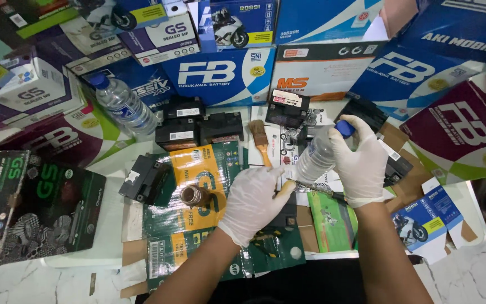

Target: Servicing motorcycle batteries by filling them with liquid using a syringe and cleaning the casing

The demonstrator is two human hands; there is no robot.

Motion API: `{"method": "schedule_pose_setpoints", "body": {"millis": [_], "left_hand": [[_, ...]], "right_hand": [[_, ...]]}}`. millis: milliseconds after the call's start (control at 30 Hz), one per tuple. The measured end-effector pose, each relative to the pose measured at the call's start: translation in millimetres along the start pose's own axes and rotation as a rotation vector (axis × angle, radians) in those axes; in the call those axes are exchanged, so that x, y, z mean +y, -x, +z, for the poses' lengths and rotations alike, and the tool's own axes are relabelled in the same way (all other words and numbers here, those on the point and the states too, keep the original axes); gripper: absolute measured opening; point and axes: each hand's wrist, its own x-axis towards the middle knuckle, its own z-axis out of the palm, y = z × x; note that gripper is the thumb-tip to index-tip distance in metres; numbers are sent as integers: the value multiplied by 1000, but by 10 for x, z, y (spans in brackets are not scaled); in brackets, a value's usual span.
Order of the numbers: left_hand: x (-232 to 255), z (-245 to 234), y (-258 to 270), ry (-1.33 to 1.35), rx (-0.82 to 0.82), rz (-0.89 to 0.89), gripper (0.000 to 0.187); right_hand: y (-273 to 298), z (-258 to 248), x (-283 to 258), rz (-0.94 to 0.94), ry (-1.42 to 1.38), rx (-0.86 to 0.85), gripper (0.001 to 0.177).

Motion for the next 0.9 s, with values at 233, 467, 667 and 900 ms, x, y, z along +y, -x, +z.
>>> {"method": "schedule_pose_setpoints", "body": {"millis": [233,467,667,900], "left_hand": [[-40,55,31,-17,39,7,32],[12,-82,58,-40,41,-64,37],[198,-536,154,181,-100,-263,58],[133,-498,212,382,-186,-379,77]], "right_hand": [[0,-21,-276,-235,145,-60,61],[107,199,-904,-762,162,-144,51],[-213,984,-888,-775,297,-667,53],[-581,2059,-430,-880,563,-792,87]]}}
